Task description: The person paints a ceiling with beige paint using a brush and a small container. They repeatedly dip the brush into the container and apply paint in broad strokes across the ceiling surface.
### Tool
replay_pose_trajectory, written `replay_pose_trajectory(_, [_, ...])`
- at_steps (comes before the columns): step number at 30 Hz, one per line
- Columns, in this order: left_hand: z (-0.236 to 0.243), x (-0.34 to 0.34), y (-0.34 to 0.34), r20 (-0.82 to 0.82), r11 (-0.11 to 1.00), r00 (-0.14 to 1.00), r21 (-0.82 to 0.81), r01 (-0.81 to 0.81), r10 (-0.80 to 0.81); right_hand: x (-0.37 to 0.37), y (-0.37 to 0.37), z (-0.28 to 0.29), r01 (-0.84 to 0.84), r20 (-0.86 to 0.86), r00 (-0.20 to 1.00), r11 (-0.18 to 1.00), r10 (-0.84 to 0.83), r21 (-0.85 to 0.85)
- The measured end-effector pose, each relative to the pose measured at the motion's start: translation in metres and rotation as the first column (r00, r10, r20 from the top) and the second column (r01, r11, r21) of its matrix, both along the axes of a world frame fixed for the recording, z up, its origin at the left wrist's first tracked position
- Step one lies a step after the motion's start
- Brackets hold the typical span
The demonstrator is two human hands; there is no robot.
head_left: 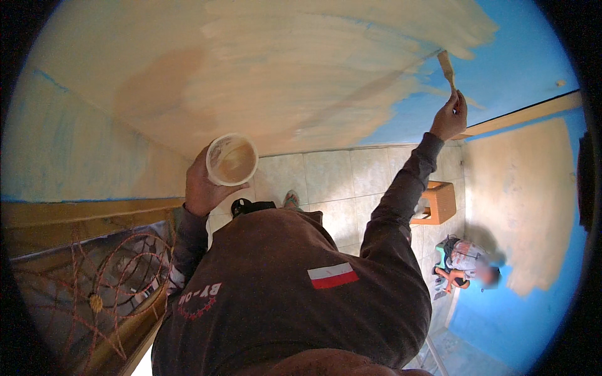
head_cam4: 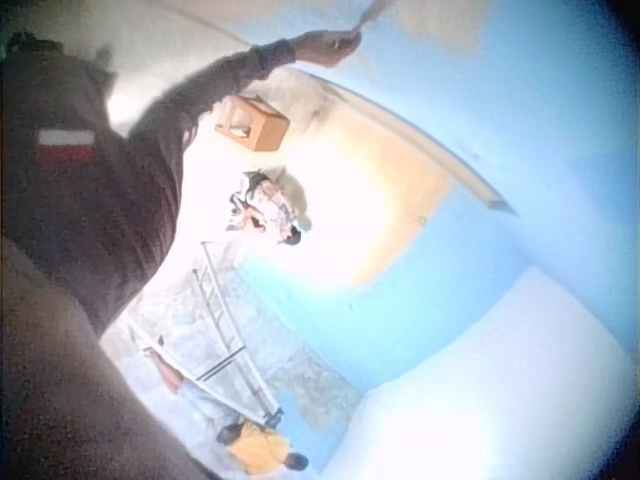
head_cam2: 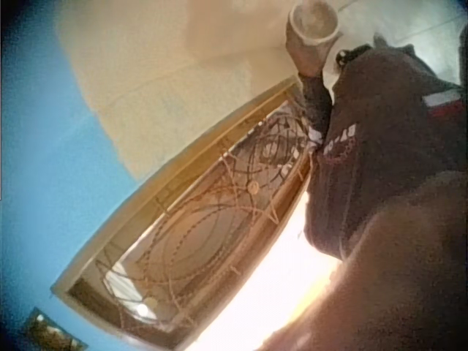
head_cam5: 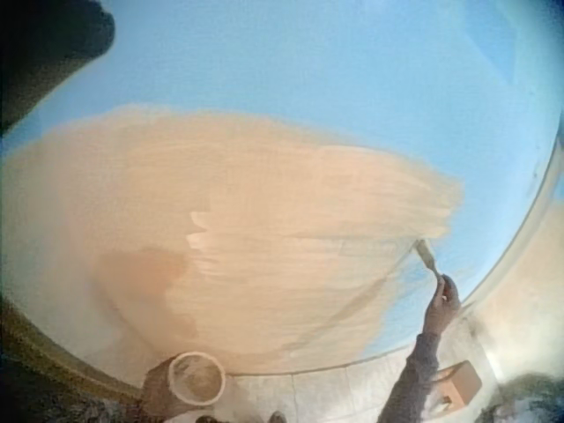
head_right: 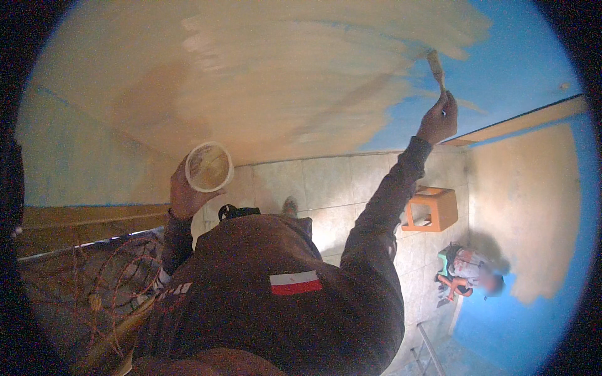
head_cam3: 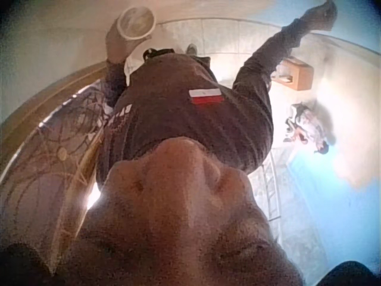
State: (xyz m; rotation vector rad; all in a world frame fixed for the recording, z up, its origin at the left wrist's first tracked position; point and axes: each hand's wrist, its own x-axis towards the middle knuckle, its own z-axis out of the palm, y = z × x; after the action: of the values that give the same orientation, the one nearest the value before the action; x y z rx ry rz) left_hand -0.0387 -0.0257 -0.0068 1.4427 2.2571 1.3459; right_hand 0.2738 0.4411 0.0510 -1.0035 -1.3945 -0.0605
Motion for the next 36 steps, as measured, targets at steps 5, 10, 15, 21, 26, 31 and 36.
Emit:
replay_pose_trajectory(5, [-0.002, 0.002, 0.001, 0.083, 0.998, 0.996, 0.054, 0.025, -0.029, -0.051, -0.025, -0.011, -0.022, 0.044, 0.999, 0.993, 0.016, 0.118])
replay_pose_trajectory(10, [-0.002, 0.002, 0.003, 0.117, 1.000, 0.993, -0.018, 0.006, -0.004, -0.132, -0.099, -0.003, -0.043, 0.129, 0.991, 0.986, 0.022, 0.161])
replay_pose_trajectory(15, [0.005, 0.006, 0.004, 0.129, 0.999, 0.991, 0.035, 0.021, -0.026, -0.159, -0.155, 0.005, -0.220, 0.043, 0.975, 0.973, 0.218, 0.070])
replay_pose_trajectory(21, [0.001, 0.002, 0.006, 0.092, 1.000, 0.996, 0.025, -0.016, 0.014, -0.141, -0.193, 0.024, -0.655, -0.281, 0.752, 0.721, 0.596, -0.226])
replay_pose_trajectory(26, [0.015, 0.007, 0.032, 0.015, 0.999, 0.999, 0.013, -0.033, 0.032, -0.116, -0.188, 0.053, -0.900, -0.413, 0.425, 0.329, 0.805, -0.285])
replay_pose_trajectory(31, [0.028, 0.010, 0.056, 0.103, 0.996, 0.995, 0.090, -0.021, 0.012, -0.113, -0.204, 0.092, -0.833, -0.280, 0.357, 0.168, 0.891, -0.527])
replay_pose_trajectory(36, [0.031, 0.011, 0.065, 0.127, 0.989, 0.991, 0.146, 0.031, -0.050, -0.136, -0.204, 0.086, -0.807, 0.090, 0.201, 0.217, 0.975, -0.550])
